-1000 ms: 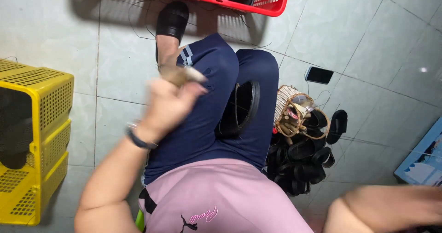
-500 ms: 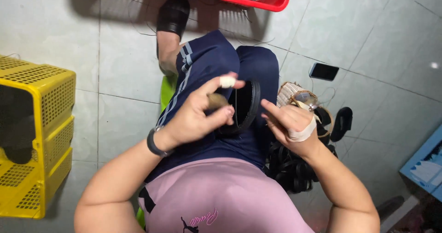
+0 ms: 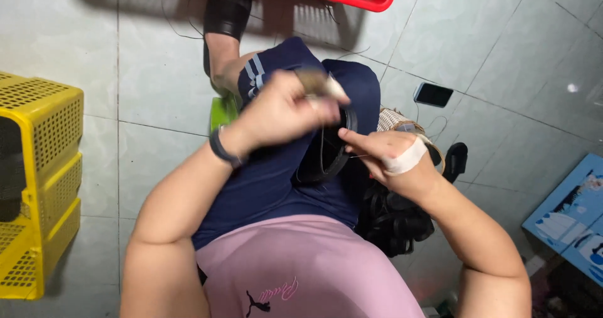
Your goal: Hand-sewing the sole of a shoe using a needle and thread while seated on the floor.
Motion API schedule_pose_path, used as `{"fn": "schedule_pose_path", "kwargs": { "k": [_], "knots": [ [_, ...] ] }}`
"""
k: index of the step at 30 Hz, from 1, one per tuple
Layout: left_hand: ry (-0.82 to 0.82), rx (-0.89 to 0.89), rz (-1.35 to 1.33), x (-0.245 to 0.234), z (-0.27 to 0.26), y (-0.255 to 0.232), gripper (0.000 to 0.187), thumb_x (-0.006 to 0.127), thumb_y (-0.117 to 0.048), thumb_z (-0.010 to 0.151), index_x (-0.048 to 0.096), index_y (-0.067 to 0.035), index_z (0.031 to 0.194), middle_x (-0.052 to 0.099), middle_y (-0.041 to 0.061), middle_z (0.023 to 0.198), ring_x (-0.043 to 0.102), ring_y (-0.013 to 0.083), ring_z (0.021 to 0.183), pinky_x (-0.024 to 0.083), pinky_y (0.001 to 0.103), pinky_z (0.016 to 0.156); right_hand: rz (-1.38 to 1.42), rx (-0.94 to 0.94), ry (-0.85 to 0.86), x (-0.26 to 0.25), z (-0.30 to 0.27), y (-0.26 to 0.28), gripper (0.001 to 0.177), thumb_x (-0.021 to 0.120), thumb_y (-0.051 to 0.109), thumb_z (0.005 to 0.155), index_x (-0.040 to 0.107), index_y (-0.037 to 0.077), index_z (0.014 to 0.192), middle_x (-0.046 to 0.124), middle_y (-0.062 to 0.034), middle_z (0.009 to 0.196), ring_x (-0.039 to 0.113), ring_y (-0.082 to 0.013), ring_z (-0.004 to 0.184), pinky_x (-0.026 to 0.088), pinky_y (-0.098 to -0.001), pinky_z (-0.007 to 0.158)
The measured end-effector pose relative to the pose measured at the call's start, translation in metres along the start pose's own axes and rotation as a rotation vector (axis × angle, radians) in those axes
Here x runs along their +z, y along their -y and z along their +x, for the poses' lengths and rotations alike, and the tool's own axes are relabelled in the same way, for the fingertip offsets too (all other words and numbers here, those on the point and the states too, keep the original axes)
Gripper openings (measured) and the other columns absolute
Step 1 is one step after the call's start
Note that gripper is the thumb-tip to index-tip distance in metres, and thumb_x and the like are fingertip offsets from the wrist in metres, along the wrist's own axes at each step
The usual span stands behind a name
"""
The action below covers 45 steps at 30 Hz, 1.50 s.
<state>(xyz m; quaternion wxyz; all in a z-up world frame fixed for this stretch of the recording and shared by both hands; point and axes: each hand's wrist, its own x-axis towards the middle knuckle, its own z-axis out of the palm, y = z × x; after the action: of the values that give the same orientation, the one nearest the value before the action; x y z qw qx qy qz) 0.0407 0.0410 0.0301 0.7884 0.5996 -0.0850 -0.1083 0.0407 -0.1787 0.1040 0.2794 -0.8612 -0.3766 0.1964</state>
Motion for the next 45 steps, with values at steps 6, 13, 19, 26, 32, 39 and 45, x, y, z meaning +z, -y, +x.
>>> {"fn": "schedule_pose_path", "kwargs": {
  "k": [6,13,19,26,32,39,45],
  "knots": [
    [-0.075,0.104,0.044,0.008,-0.027,0.010,0.008,0.079,-0.012,0.080,0.072,-0.009,0.080,0.068,0.005,0.082,0.068,0.0167,0.086,0.051,0.025,0.082,0.103,-0.116,-0.274,-0.003,-0.043,-0.010,0.019,0.069,0.006,0.078,0.070,0.012,0.096,0.057,-0.0135,0.108,0.061,-0.0232,0.084,0.052,-0.0331,0.065],
    [-0.426,-0.415,1.658,-0.081,-0.075,0.013,0.027,0.079,-0.013,0.090,0.073,0.013,0.091,0.043,0.042,0.135,0.026,0.0571,0.129,0.020,0.068,0.103,-0.433,0.026,0.115,-0.018,-0.027,0.024,0.048,0.069,0.006,0.080,0.059,0.013,0.126,0.044,-0.0042,0.072,0.040,-0.0200,0.051,0.035,-0.0332,0.044],
    [-0.023,0.245,0.580,0.035,-0.055,0.026,0.041,0.073,-0.025,0.084,0.064,0.007,0.107,0.055,0.025,0.114,0.054,0.0427,0.114,0.041,0.045,0.104,-0.630,-0.079,0.194,-0.022,-0.027,0.019,0.041,0.055,0.015,0.087,0.060,0.019,0.127,0.052,-0.0065,0.077,0.053,-0.0235,0.054,0.048,-0.0362,0.044],
    [0.071,0.277,0.491,0.044,-0.037,0.039,0.040,0.076,-0.033,0.078,0.066,0.006,0.079,0.057,0.018,0.106,0.061,0.0396,0.099,0.052,0.044,0.083,-0.805,-0.026,0.278,-0.028,-0.031,0.019,0.047,0.056,0.023,0.085,0.057,0.028,0.132,0.049,-0.0010,0.078,0.052,-0.0179,0.055,0.048,-0.0305,0.047],
    [0.082,0.254,0.495,0.048,-0.033,0.043,0.044,0.076,-0.037,0.075,0.064,0.003,0.087,0.056,0.014,0.104,0.060,0.0367,0.099,0.052,0.043,0.082,-0.757,0.056,0.401,-0.029,-0.033,0.017,0.054,0.059,0.020,0.081,0.053,0.024,0.135,0.052,-0.0036,0.078,0.060,-0.0204,0.056,0.053,-0.0336,0.048],
    [0.073,0.281,0.495,0.053,-0.033,0.043,0.043,0.076,-0.035,0.075,0.063,0.005,0.081,0.055,0.017,0.103,0.059,0.0379,0.098,0.052,0.044,0.076,-0.743,0.102,0.477,-0.031,-0.036,0.018,0.056,0.059,0.018,0.079,0.053,0.022,0.134,0.056,-0.0034,0.075,0.063,-0.0201,0.058,0.055,-0.0316,0.048],
    [0.035,0.326,0.518,0.068,-0.029,0.058,0.043,0.077,-0.035,0.074,0.061,0.005,0.073,0.053,0.018,0.106,0.056,0.0373,0.099,0.051,0.042,0.077,-0.604,0.262,0.522,-0.034,-0.035,0.012,0.051,0.055,0.014,0.085,0.053,0.023,0.134,0.060,-0.0066,0.070,0.066,-0.0245,0.054,0.054,-0.0365,0.043]
  ]
}}
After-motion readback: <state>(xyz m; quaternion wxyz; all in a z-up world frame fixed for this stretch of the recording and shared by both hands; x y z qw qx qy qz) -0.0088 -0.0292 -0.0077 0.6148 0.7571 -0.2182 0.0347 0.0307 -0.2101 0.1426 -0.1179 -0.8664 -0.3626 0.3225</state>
